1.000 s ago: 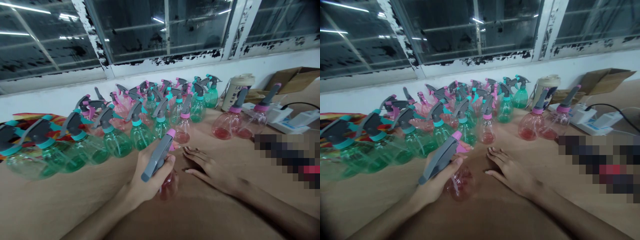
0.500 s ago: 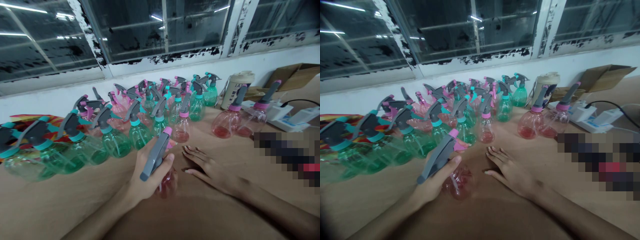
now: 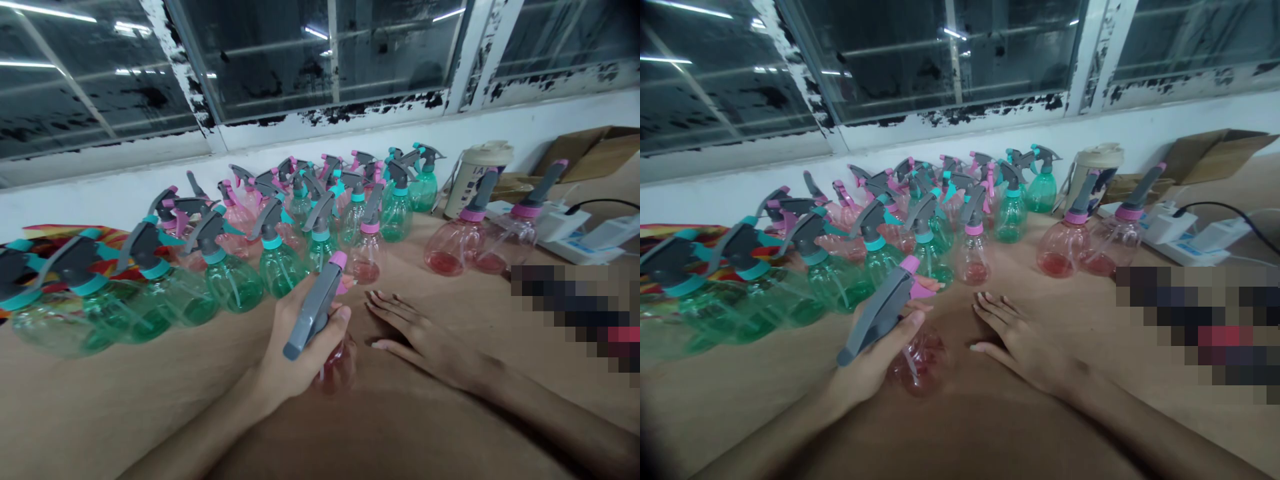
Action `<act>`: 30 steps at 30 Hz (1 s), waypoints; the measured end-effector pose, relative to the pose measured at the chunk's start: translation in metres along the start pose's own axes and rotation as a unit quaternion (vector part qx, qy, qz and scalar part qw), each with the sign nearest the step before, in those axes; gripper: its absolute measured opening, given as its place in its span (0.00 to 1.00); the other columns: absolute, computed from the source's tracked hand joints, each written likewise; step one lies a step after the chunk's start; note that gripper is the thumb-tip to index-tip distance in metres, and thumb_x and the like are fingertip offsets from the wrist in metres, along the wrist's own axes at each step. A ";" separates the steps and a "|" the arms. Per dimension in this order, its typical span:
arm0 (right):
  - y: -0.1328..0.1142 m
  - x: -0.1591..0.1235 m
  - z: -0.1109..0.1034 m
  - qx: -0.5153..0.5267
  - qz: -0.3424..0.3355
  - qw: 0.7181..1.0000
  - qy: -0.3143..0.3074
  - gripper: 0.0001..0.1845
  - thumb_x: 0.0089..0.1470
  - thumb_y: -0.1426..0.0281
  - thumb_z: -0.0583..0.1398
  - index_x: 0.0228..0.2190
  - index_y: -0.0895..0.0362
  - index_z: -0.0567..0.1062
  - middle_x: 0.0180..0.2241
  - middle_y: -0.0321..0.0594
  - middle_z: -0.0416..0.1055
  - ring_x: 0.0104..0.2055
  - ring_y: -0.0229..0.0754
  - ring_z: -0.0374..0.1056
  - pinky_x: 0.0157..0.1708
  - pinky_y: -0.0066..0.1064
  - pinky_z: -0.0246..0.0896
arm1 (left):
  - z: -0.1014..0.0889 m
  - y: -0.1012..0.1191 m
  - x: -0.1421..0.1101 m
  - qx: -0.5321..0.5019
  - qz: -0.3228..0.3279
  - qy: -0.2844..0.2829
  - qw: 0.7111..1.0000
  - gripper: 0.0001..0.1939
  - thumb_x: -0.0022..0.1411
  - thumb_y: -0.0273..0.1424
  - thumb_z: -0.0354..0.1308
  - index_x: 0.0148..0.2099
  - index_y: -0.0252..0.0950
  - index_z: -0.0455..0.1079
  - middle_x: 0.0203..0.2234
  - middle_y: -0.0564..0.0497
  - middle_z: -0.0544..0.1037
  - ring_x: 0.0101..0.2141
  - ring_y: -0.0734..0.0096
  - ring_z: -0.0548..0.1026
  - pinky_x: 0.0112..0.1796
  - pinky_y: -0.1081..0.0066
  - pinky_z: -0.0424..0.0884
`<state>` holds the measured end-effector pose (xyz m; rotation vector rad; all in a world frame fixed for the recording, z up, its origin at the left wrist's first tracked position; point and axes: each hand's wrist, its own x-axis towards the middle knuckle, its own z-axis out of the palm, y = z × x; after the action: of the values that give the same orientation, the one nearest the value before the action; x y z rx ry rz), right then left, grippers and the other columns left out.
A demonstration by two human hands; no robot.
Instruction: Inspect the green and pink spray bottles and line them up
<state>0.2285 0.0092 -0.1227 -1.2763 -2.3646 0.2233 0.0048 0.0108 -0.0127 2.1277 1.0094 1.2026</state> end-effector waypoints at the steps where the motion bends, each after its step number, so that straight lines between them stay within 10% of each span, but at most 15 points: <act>1: 0.000 0.000 0.001 -0.004 0.000 1.000 0.001 0.34 0.59 0.54 0.52 0.62 0.53 0.51 0.62 0.42 0.54 0.64 0.47 0.48 0.61 0.49 0.48 | 0.000 0.000 0.000 -0.004 0.001 -0.001 1.000 0.11 0.57 0.27 0.54 0.43 0.43 0.69 0.33 0.53 0.75 0.30 0.69 0.75 0.35 0.66 0.74; 12: 0.001 -0.002 0.007 -0.016 -0.010 1.000 0.017 0.36 0.59 0.54 0.52 0.62 0.56 0.50 0.62 0.45 0.53 0.65 0.47 0.47 0.61 0.50 0.47 | -0.002 0.001 0.001 0.011 0.009 0.003 1.000 0.02 0.57 0.29 0.55 0.31 0.41 0.66 0.25 0.54 0.71 0.26 0.68 0.72 0.29 0.66 0.71; 30: -0.001 -0.001 0.002 -0.014 -0.013 1.000 0.003 0.34 0.59 0.54 0.52 0.62 0.53 0.52 0.63 0.43 0.53 0.65 0.47 0.46 0.62 0.50 0.45 | 0.002 -0.004 0.000 0.011 0.001 0.005 1.000 0.08 0.57 0.29 0.55 0.41 0.43 0.69 0.28 0.52 0.73 0.30 0.66 0.74 0.32 0.65 0.74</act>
<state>0.2275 0.0078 -0.1249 -1.2554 -2.3864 0.1793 0.0047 0.0132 -0.0164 2.1421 1.0305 1.2090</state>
